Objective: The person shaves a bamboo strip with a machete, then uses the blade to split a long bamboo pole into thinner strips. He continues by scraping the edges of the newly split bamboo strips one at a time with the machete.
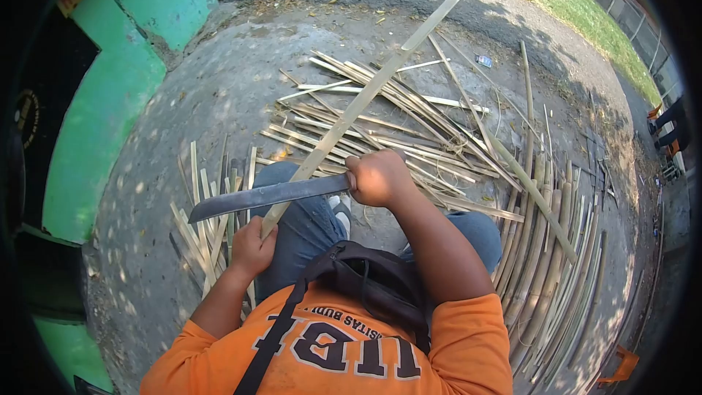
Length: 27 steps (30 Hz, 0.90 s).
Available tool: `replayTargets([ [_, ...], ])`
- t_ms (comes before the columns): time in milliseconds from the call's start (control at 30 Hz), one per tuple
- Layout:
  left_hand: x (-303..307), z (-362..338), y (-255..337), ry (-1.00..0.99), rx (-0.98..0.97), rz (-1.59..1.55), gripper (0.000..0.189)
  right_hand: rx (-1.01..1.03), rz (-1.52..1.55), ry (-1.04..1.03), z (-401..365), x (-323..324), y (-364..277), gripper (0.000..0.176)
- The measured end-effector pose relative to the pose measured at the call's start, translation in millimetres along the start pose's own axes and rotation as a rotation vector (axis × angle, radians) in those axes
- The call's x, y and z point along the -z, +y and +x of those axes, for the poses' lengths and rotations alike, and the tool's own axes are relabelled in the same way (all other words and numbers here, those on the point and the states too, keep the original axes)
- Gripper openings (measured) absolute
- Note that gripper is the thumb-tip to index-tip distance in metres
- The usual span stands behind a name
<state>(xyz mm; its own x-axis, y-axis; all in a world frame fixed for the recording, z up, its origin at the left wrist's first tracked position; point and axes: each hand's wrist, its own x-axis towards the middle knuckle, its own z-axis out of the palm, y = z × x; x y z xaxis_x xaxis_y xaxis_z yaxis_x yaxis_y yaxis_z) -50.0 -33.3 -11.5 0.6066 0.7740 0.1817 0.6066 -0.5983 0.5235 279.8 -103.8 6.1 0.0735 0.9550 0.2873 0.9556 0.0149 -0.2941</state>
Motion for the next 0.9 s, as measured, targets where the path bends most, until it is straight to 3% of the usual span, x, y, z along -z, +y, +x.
replayTargets([
  [300,1.4,2.1,4.3,0.000,0.036,-0.063,0.028,-0.346,0.118,0.239,-1.2,9.6,49.6,0.014],
  [433,4.3,5.0,3.6,-0.042,0.049,-0.081,0.029,-0.126,0.142,0.179,-2.2,1.0,28.0,0.016],
  [567,4.3,4.8,0.3,-0.056,0.038,-0.064,0.029,-0.042,0.073,-0.134,-0.3,2.1,-7.0,0.018],
  [667,6.2,4.4,-1.1,-0.055,0.032,-0.063,0.030,-0.067,0.069,-0.104,0.9,14.1,-2.5,0.017],
  [767,6.9,5.4,-3.0,-0.069,0.047,-0.110,0.029,-0.058,0.072,0.083,-2.7,18.0,27.7,0.012],
  [900,11.9,8.8,-1.2,-0.116,0.066,-0.166,0.029,-0.336,0.125,0.172,-2.8,29.3,59.1,0.014],
])
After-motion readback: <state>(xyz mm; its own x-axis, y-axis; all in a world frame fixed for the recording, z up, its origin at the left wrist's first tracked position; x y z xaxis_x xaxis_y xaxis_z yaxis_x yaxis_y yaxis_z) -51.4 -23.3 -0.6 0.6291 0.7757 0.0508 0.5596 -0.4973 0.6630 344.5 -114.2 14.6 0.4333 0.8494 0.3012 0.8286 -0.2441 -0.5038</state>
